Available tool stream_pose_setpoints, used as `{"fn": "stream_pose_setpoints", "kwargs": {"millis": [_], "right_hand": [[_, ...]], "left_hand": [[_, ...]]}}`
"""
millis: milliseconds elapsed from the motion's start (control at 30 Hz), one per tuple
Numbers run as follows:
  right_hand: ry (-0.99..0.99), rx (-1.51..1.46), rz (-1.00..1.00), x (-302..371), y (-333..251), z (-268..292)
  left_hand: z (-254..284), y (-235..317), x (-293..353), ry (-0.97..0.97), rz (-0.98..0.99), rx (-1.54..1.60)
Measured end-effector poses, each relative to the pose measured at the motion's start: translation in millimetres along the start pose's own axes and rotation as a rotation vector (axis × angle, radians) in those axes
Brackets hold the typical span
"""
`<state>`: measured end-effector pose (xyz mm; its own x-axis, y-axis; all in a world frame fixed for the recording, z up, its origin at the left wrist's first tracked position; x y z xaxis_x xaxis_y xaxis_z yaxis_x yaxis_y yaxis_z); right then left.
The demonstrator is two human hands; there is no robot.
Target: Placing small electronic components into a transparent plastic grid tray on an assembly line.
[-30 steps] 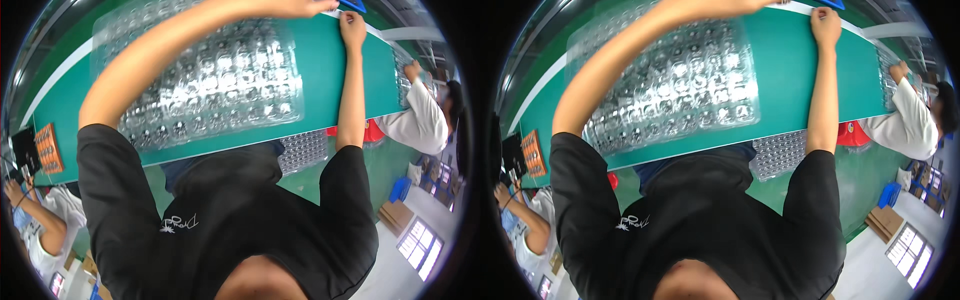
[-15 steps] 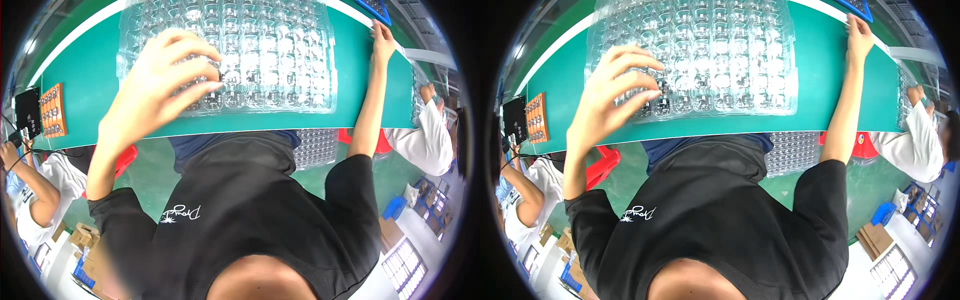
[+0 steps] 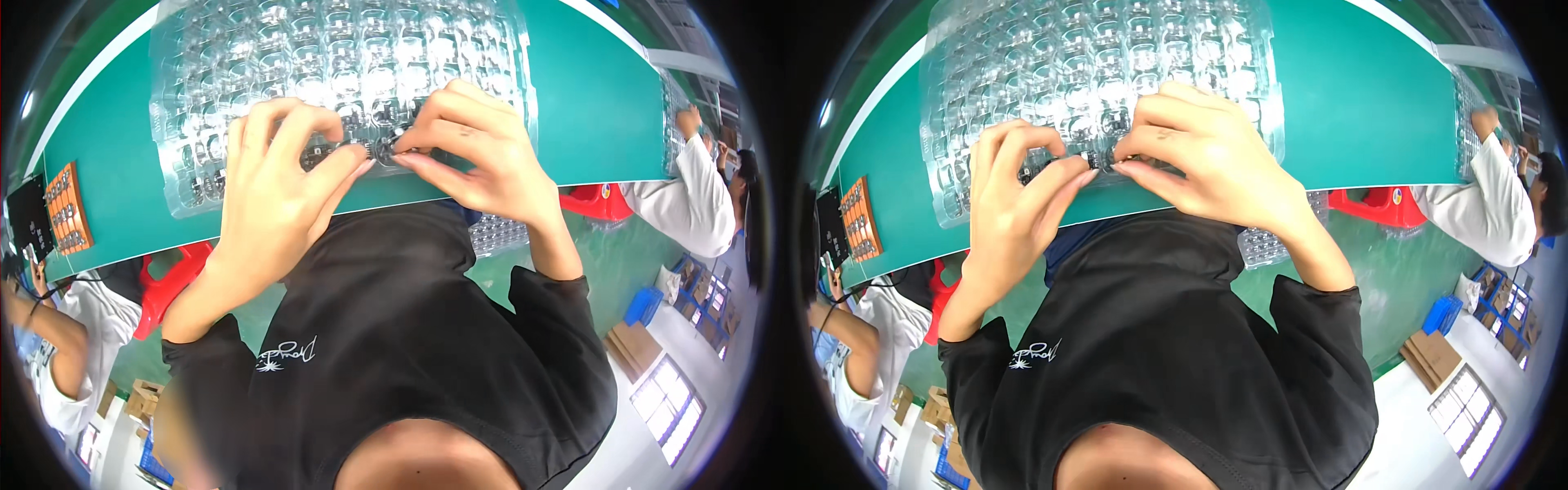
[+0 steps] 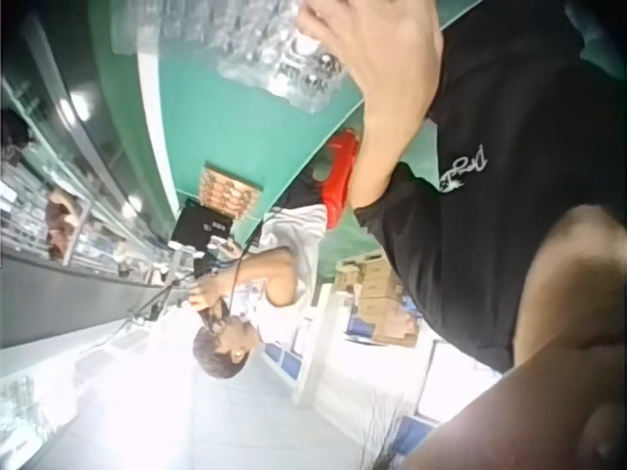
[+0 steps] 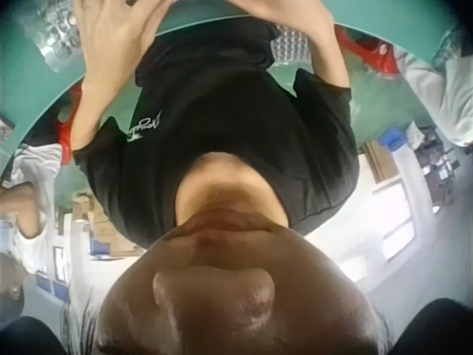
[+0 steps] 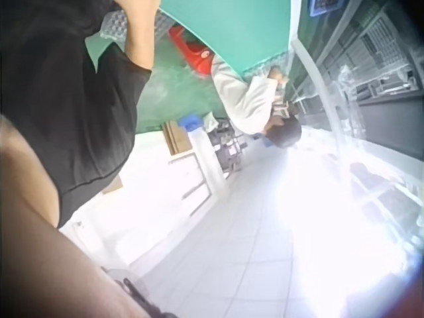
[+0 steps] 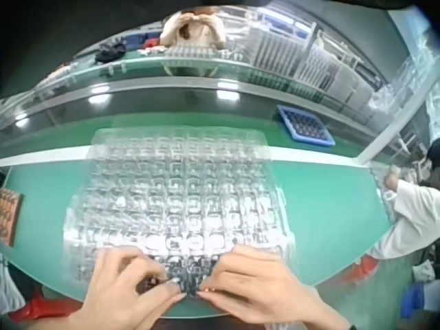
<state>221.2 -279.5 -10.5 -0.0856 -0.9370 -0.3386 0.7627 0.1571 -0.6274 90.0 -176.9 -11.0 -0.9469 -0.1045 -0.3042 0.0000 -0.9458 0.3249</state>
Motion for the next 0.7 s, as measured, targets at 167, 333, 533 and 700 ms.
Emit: {"fn": "stream_pose_setpoints", "kwargs": {"millis": [167, 333, 533, 700], "right_hand": [[0.013, 0.003, 0.08, 0.5, -6.3, -5.4], [-0.016, 0.026, 0.044, 1.3, -2.3, -12.3], [-0.016, 0.104, 0.013, 2.7, -2.5, -4.3], [0.348, 0.435, -0.216, 21.1, 31.8, 60.5]], "left_hand": [[5.2, -8.5, 5.3, -0.012, 0.017, 0.076], [37.9, -35.3, -4.6, 0.018, 0.131, 0.173], [79.6, -94.0, 10.7, 0.182, 0.274, 0.046], [76.6, -155.4, 86.3, 0.411, 0.709, 0.114]]}}
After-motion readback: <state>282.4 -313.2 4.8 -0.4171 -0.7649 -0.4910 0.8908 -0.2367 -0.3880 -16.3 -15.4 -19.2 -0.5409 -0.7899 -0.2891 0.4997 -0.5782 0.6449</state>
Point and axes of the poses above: each hand's wrist, its own x-axis away from the middle knuckle, its own z-axis out of the back of the hand, y = z × x, the point moved 7 cm from there along -x, towards the middle knuckle, and after that the axes turned 3 degrees about -y, right-handed, at the moved point
